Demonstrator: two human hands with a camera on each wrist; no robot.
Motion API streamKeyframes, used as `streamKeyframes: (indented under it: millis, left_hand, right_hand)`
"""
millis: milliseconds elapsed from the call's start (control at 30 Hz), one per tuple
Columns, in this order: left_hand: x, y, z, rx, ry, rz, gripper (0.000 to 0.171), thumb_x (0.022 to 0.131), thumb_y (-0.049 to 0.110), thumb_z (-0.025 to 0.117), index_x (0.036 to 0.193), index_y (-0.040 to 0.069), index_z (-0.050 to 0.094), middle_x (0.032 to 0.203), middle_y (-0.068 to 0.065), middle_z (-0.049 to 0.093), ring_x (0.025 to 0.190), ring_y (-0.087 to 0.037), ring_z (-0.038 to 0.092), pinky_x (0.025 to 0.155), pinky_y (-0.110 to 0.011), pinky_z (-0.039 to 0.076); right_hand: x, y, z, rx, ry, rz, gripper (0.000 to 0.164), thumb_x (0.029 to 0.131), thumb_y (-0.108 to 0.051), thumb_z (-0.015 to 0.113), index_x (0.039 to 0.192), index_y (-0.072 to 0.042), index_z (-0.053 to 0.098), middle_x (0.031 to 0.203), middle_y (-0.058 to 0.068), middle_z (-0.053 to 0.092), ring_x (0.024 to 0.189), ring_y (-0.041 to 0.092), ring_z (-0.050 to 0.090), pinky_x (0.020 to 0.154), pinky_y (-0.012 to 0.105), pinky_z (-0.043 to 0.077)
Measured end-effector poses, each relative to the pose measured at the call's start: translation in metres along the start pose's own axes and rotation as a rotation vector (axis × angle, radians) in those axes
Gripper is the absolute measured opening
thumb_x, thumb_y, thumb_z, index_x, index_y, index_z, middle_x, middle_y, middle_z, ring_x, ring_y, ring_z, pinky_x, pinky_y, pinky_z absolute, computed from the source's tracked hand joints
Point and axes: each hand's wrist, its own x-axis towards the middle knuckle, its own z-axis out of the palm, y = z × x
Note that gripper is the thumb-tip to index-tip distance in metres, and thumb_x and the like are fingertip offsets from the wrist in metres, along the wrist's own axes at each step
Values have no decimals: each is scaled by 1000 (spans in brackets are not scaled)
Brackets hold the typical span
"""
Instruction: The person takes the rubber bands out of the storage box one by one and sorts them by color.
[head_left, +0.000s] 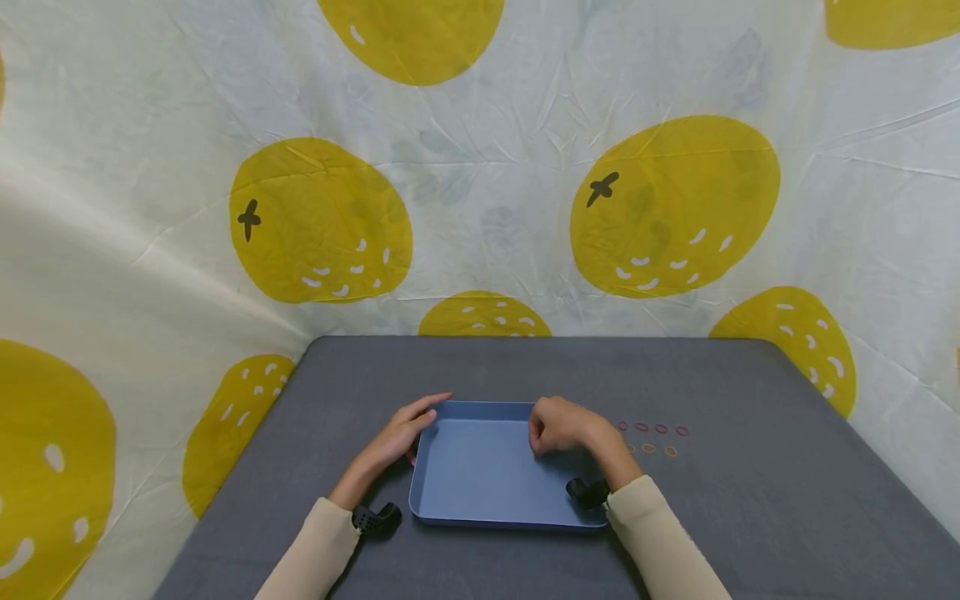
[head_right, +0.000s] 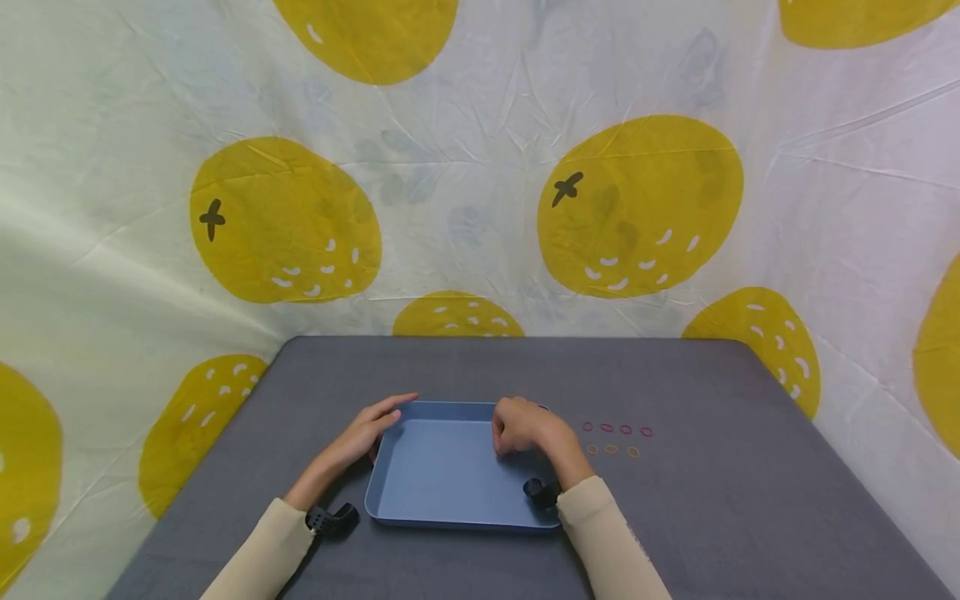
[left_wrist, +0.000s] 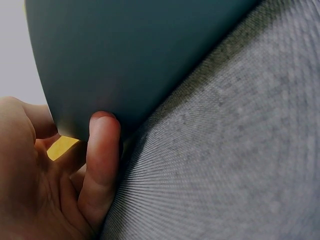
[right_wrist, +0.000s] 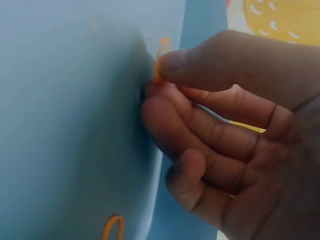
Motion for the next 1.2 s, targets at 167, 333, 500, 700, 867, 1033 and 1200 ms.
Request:
streamKeyframes:
  millis: [167, 333, 500, 700, 867, 1033, 1200]
  left_hand:
    - [0, 1, 0, -5, 9, -11, 45, 112, 29, 44, 157, 23, 47, 163, -15, 41, 120, -38, 60, 44, -41, 54]
    - [0, 2, 0, 0, 6, -13, 45, 113, 28, 43, 157, 22, 46, 163, -16, 40, 117, -37, 62, 44, -42, 54]
    - [-1, 3, 1, 0, 7, -9, 45, 113, 28, 43, 157, 21, 46, 163, -17, 40, 117, -37, 63, 43, -42, 54]
    - [-1, 2, 0, -14, 4, -4, 45, 113, 27, 43, 157, 19, 46, 163, -18, 40, 124, -39, 58, 43, -42, 53]
    - [-1, 1, 0, -13, -2, 6, 45, 113, 26, 42, 157, 19, 46, 163, -18, 40, 121, -39, 59, 43, -41, 53]
    - [-2, 1, 0, -5, -4, 11, 45, 113, 26, 42, 157, 19, 45, 163, -19, 40, 115, -37, 62, 42, -42, 53]
    - [-1, 2, 1, -2, 0, 0, 45, 113, 27, 42, 158, 21, 45, 163, -18, 40, 106, -34, 66, 43, -40, 53]
  right_hand:
    - [3, 4, -2, 12, 25, -57, 24, 85, -5, 75, 65, -17, 69, 61, -8, 56, 57, 10, 49, 53, 25, 39]
    - [4, 6, -2, 13, 31, -79, 21, 85, -7, 77, 67, -17, 70, 62, -8, 57, 57, 8, 50, 54, 25, 41]
    - [4, 6, -2, 31, 29, -87, 18, 85, -5, 78, 70, -14, 72, 63, -7, 60, 58, 8, 51, 55, 24, 44]
    - [2, 3, -3, 82, 18, -86, 14, 85, -2, 78, 74, -10, 75, 68, -3, 66, 61, 9, 56, 58, 25, 48]
    - [1, 3, -5, 116, 10, -91, 12, 87, -1, 77, 77, -9, 76, 71, 0, 69, 62, 9, 58, 59, 25, 50]
    - [1, 3, -7, 107, 22, -125, 12, 88, -1, 75, 79, -9, 78, 71, -1, 70, 62, 9, 57, 59, 25, 50]
    - [3, 5, -8, 103, 26, -140, 14, 89, -1, 73, 80, -10, 78, 72, -5, 69, 63, 8, 57, 60, 24, 50]
